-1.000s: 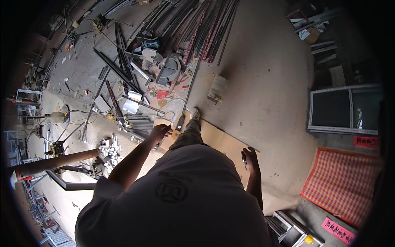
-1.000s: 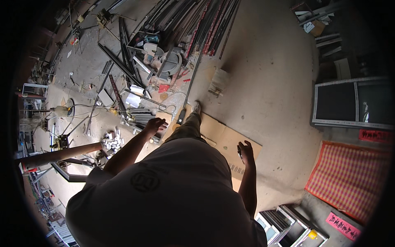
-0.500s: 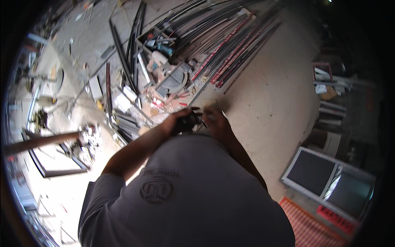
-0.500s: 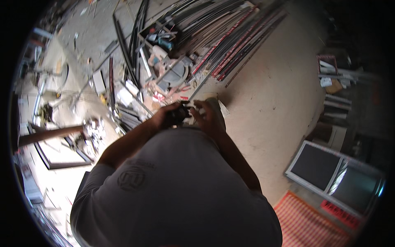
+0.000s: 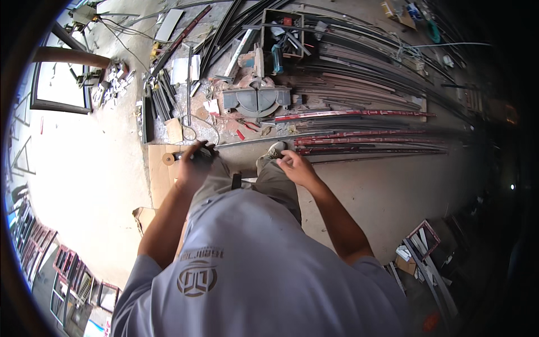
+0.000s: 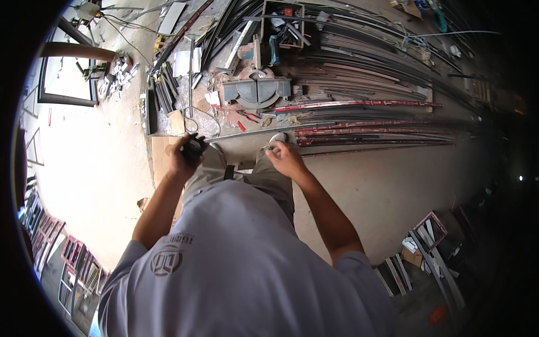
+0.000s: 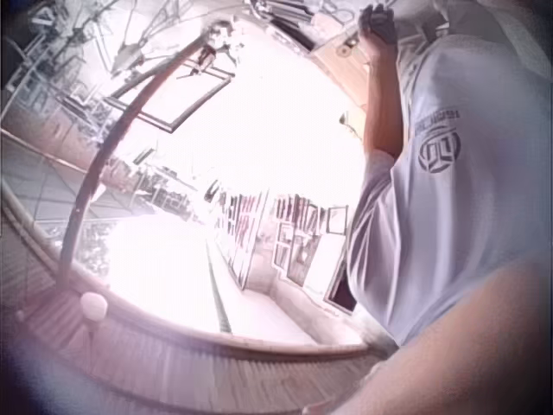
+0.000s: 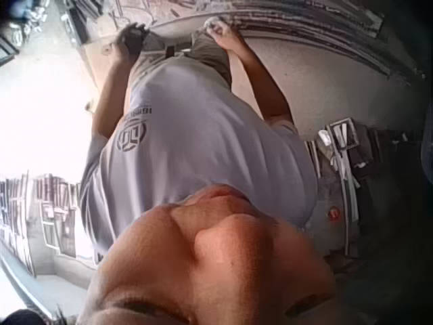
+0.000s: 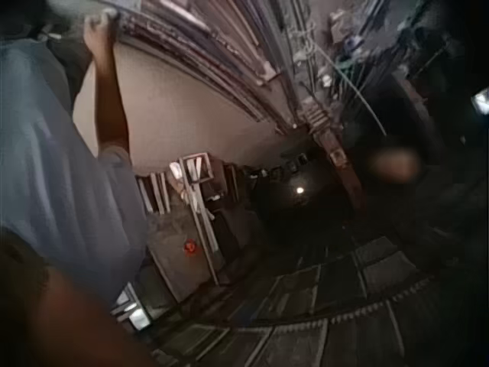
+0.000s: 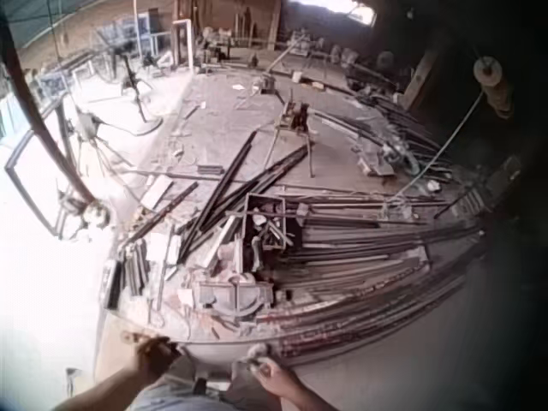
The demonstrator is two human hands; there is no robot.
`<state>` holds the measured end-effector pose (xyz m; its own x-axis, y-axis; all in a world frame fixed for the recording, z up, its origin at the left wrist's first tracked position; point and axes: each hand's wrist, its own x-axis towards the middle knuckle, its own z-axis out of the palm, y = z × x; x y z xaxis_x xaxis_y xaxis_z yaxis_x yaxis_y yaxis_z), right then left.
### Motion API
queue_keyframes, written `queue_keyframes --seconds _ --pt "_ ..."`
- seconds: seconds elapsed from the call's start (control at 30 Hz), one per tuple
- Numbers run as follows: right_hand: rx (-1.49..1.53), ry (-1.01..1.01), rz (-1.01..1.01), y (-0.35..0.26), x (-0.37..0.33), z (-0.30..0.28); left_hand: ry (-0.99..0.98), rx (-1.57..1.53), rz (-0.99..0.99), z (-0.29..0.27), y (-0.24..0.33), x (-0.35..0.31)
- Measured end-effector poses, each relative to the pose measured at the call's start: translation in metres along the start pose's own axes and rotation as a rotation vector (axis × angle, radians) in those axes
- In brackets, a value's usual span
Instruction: The person assembles a window frame by fitting metal profiles into a frame structure. They measure the frame with a tape measure, retrieve additional profiles from a pile, and insert them into the frame slots. The person also uses a straight metal bar to align or adjust components.
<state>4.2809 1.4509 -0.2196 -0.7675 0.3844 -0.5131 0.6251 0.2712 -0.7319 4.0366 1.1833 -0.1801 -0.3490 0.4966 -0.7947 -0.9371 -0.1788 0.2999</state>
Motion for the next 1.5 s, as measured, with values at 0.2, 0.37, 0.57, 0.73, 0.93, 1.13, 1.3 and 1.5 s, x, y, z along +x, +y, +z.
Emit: queue_keyframes --seconds 0.2,0.37,0.57,0.73,0.93,1.13,1.3,1.5 --pt "-0.139 -0.097 0.309 0.067 0.06 -0.032 0.045 0.235 -0.142 0.02 -0.047 0.005" --pt "-0.259 -0.211 0.431 0.176 0.15 0.022 0.026 0.4 -0.199 -0.053 -0.077 0.123" --pt "-0.369 -0.28 0.278 0.347 0.264 0.101 0.211 0.455 -0.061 -0.169 -0.104 0.278" --pt "-0.736 -0.419 0.147 0.454 0.325 0.125 0.344 0.607 0.19 -0.207 -0.099 0.335" --pt "-0.659 -0.668 -0.341 0.509 0.392 0.113 0.475 0.842 0.527 -0.201 -0.049 0.354" --pt "-0.797 -0.577 -0.609 0.55 0.391 0.184 0.199 0.829 0.837 -0.206 -0.032 0.357" --pt "-0.596 -0.537 -0.508 0.626 0.396 0.204 0.192 0.974 1.011 -0.191 -0.064 0.358" --pt "-0.516 -0.448 -0.663 0.62 0.432 0.132 0.148 0.972 1.23 -0.153 -0.105 0.346"
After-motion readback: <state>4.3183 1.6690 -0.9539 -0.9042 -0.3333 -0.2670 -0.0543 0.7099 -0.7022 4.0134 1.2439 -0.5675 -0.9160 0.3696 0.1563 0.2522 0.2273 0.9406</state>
